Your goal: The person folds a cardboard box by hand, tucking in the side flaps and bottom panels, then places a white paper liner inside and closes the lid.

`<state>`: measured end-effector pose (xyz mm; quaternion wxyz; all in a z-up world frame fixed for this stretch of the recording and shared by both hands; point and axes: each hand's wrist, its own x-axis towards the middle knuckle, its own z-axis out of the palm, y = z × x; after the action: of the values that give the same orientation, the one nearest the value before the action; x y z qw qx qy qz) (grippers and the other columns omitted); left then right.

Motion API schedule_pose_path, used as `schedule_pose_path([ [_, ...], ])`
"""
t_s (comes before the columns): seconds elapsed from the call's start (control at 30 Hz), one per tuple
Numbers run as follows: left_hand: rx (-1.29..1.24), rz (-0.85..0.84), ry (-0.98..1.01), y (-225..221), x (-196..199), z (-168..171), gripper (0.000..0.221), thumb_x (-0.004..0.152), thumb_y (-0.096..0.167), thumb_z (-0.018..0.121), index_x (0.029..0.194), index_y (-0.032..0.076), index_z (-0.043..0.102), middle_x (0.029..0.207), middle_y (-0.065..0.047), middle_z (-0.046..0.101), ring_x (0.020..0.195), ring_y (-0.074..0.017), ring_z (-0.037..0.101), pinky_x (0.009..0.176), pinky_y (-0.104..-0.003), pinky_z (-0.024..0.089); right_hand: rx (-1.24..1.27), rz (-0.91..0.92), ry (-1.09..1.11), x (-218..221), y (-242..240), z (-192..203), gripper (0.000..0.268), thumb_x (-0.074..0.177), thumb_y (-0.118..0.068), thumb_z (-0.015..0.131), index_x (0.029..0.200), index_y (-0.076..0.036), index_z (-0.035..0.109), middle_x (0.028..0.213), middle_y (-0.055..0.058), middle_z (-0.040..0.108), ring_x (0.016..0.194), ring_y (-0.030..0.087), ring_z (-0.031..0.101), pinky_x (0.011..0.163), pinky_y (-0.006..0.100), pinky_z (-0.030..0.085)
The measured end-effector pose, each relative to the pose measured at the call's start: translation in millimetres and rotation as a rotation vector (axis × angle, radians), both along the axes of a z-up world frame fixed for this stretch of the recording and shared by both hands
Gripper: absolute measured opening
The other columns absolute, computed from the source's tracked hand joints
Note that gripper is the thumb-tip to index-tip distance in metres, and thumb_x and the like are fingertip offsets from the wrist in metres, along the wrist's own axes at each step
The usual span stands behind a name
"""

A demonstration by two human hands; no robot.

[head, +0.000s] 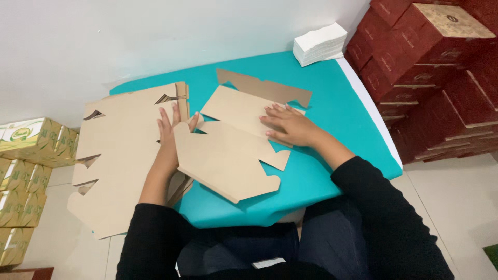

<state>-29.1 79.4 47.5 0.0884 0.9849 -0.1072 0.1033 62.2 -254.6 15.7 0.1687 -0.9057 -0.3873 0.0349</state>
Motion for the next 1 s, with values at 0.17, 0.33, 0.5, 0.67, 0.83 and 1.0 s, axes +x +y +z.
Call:
schedule_pose_path([
  [0.17, -0.095, 0.139, 0.162, 34.4, -12.0, -19.7, 0.060, 0.089, 0.023, 0.052, 0.146, 0.019, 0.036, 0.157, -0.019, 0.011, 0.142, -0.0468, -0.005, 0.112, -0.061, -0.004, -0.219, -0.109, -0.009, -7.9, 10.1, -20.2, 0.058, 0.096, -0.058, 0.030, 0.148, -0.031, 0.029, 0.157, 0.004, 0.021, 0.145, 0.026, 0.016, 0.118, 0.047, 0.010],
  [0.33, -0.445, 0.254, 0.453, 24.3, -37.8, 10.6, 0.050, 0.099, 0.045, 0.034, 0.142, 0.023, 0.045, 0.140, -0.006, 0.049, 0.130, -0.0251, 0.045, 0.107, -0.046, 0.034, -0.337, -0.261, 0.018, -18.9, 5.9, -23.3, 0.064, 0.096, -0.062, 0.022, 0.151, -0.029, 0.020, 0.158, 0.006, 0.015, 0.146, 0.027, 0.012, 0.118, 0.045, 0.011],
  [0.5, -0.604, 0.296, 0.475, -14.4, -61.8, 73.5, 0.080, 0.089, 0.067, 0.040, 0.143, 0.008, 0.040, 0.124, -0.021, 0.059, 0.119, -0.0382, 0.054, 0.096, -0.053, 0.043, -0.429, -0.348, 0.044, -35.8, -6.4, -16.5, 0.068, 0.096, -0.060, 0.021, 0.152, -0.021, 0.018, 0.158, 0.010, 0.015, 0.145, 0.027, 0.016, 0.116, 0.046, 0.017],
  [0.67, -1.024, 0.145, 0.541, -11.6, -37.3, 28.2, 0.047, 0.093, 0.029, 0.056, 0.133, 0.003, 0.051, 0.104, -0.020, 0.065, 0.090, -0.0307, 0.066, 0.073, -0.040, 0.057, -0.525, -0.417, -0.005, -46.1, -18.7, -8.1, 0.069, 0.095, -0.061, 0.022, 0.148, -0.018, 0.030, 0.151, 0.013, 0.031, 0.140, 0.027, 0.030, 0.113, 0.045, 0.023],
  [0.83, -0.641, 0.188, 0.400, -13.9, 7.2, 7.2, 0.045, 0.091, 0.029, 0.058, 0.133, 0.014, 0.055, 0.114, -0.011, 0.067, 0.109, -0.0292, 0.062, 0.092, -0.046, 0.047, -0.606, -0.501, -0.077, -51.9, -20.0, 13.2, 0.063, 0.092, -0.060, 0.035, 0.110, -0.008, 0.067, 0.102, 0.017, 0.071, 0.101, 0.029, 0.068, 0.098, 0.041, 0.037],
  [1.0, -0.463, 0.195, 0.189, -35.4, 56.6, -4.3, 0.040, 0.094, 0.026, 0.054, 0.134, 0.022, 0.053, 0.118, -0.017, 0.063, 0.114, -0.0378, 0.056, 0.095, -0.052, 0.044, -0.383, -0.252, -0.115, -37.7, 6.0, 23.7, 0.079, 0.082, -0.074, 0.042, 0.146, -0.029, 0.032, 0.155, 0.011, 0.026, 0.145, 0.036, 0.015, 0.114, 0.057, 0.004],
])
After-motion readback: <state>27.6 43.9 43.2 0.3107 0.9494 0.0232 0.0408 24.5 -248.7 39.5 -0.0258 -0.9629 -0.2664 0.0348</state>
